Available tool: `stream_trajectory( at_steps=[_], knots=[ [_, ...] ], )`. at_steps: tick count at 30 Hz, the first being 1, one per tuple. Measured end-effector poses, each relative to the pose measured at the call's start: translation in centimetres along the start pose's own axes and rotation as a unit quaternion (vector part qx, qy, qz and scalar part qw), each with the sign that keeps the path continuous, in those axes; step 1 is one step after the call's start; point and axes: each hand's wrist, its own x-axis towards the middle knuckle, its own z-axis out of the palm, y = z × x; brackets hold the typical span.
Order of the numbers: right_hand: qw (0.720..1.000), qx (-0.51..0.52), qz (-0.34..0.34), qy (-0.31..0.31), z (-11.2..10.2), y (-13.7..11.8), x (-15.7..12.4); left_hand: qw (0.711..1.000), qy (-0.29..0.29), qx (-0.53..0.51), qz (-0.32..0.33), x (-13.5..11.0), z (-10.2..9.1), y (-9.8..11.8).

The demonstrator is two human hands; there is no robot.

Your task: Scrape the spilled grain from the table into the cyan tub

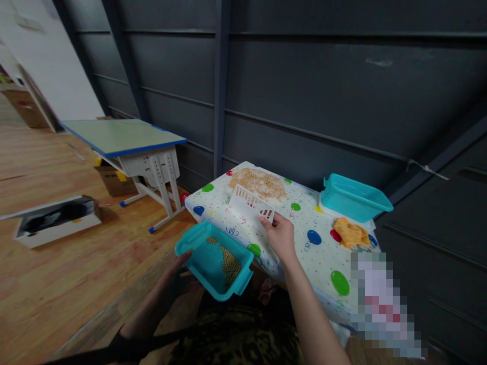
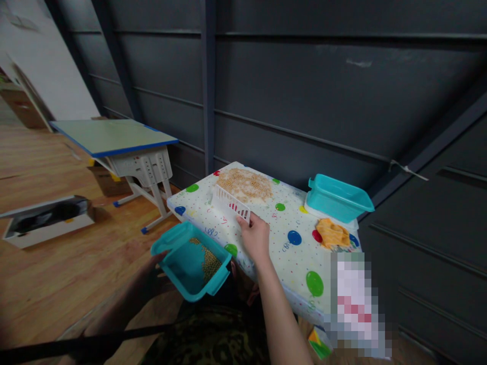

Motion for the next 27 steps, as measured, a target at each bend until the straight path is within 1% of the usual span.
stream_trajectory(
  at_steps=[4, 9, 12, 14, 17, 19, 21, 24, 27],
  knots=[
    [0.999, 0.031, 0.002, -0.044, -0.8, 0.1, -0.4, 1.0, 0.005, 0.008, 0.01, 0.4, -0.1, 0.0],
    [0.995, 0.044, 0.011, -0.084, -1.8, -0.6, -2.1, 1.0, 0.014, 0.011, -0.014, 0.6, 0.0, 0.0],
    [0.994, 0.059, 0.018, -0.095, -2.2, -1.2, -3.3, 1.0, -0.002, 0.012, 0.001, 0.1, 0.1, 0.1],
    [0.992, 0.079, 0.025, -0.098, -2.5, -1.4, -3.9, 1.0, -0.002, 0.011, 0.006, -0.2, 0.2, 0.2],
    [0.988, 0.106, 0.036, -0.103, -3.2, -1.5, -3.8, 1.0, -0.007, 0.008, 0.008, -0.3, 0.2, 0.2],
    [0.989, 0.113, 0.03, -0.086, -4.0, -1.2, -2.8, 1.0, 0.001, 0.012, -0.002, -0.1, 0.2, 0.1],
    [0.994, 0.102, 0.013, -0.044, -4.9, -0.8, -1.0, 1.0, 0.008, 0.014, -0.013, 0.2, 0.1, 0.0],
    [0.996, 0.073, -0.002, 0.044, -6.0, 0.6, 3.2, 1.0, 0.009, 0.003, -0.023, 0.5, 0.2, -0.2],
    [0.992, 0.06, 0.003, 0.11, -6.3, 2.9, 7.5, 0.999, 0.017, -0.005, -0.034, 0.5, 0.5, -0.5]
  ],
)
